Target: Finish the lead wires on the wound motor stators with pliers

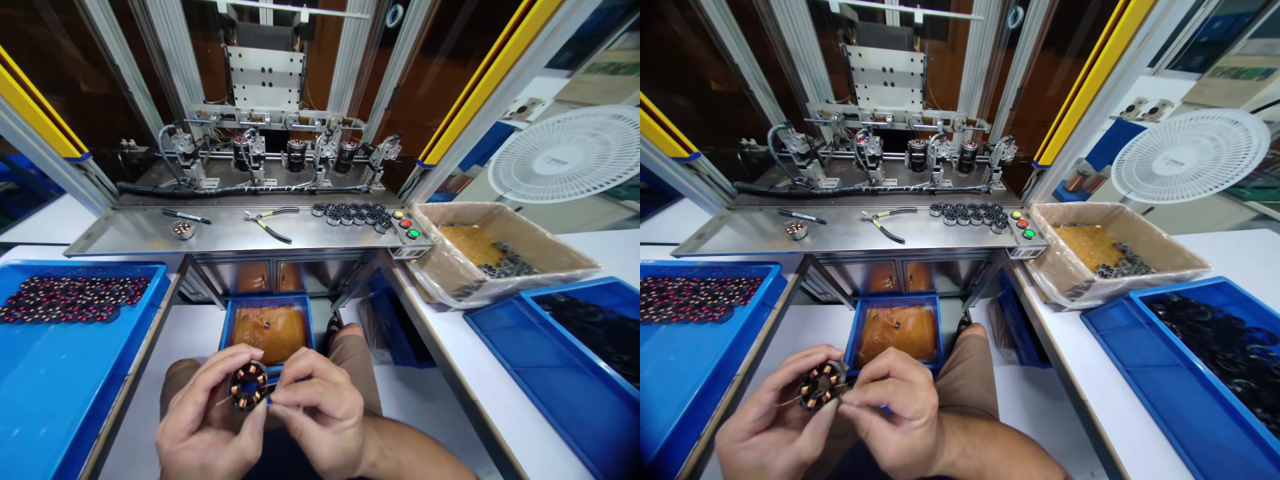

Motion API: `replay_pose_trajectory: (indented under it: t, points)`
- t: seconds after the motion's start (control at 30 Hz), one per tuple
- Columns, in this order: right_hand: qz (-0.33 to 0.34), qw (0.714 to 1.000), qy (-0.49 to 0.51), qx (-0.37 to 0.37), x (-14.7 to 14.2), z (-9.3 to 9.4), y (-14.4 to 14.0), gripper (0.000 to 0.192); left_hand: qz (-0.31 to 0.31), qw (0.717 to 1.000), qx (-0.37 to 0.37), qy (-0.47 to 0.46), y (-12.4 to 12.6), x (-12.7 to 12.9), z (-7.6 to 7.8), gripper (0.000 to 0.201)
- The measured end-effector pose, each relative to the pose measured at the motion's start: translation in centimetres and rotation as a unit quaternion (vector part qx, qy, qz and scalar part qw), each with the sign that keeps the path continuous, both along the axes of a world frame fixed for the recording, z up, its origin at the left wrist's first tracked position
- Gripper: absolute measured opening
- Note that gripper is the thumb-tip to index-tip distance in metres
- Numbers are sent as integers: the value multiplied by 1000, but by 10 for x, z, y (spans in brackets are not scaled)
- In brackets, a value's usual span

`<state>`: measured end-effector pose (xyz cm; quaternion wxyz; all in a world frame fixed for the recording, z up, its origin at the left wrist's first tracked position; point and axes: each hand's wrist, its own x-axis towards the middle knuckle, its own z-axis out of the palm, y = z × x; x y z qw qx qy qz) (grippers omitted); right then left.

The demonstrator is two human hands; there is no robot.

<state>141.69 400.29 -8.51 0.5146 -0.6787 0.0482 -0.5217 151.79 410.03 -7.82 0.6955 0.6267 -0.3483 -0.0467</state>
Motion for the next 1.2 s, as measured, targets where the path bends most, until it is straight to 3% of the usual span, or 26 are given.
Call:
replay_pose_trajectory:
  t: [0.07, 0.2, 0.33, 0.47, 0.6, 0.7, 0.83, 0.93, 1.1, 1.2]
  points:
    - [21, 1000, 4, 0, 0, -1, -9, 23, -27, 999, 1, 47, 1, 3, 5, 31]
    - [90, 995, 4, -48, 4, 3, -33, 41, -184, 977, 48, 97, 6, 20, 9, 33]
    - [144, 982, 9, -121, 9, 15, -46, 25, -265, 941, 75, 195, 9, 26, 2, 33]
    - [126, 976, 10, -176, 9, 23, -46, 18, -299, 911, 88, 269, 7, 19, 1, 32]
    - [45, 978, -2, -202, 2, 18, -37, 8, -239, 900, 101, 349, 2, 10, 12, 40]
    - [-46, 976, -27, -212, -4, 9, -27, 22, -196, 909, 95, 356, -1, 8, 16, 40]
    - [-132, 966, -19, -221, -6, 2, -16, 31, -167, 973, 41, 154, -2, 11, 8, 39]
    - [-169, 963, -14, -211, -3, 2, -8, 38, -127, 991, 8, 39, -4, 12, 3, 44]
    - [-162, 983, -1, -89, 6, 5, 7, 12, -92, 995, -26, 0, -7, 5, 3, 43]
    - [-136, 990, 19, 11, 10, 3, 13, 14, -78, 996, -25, 31, -7, 3, 1, 39]
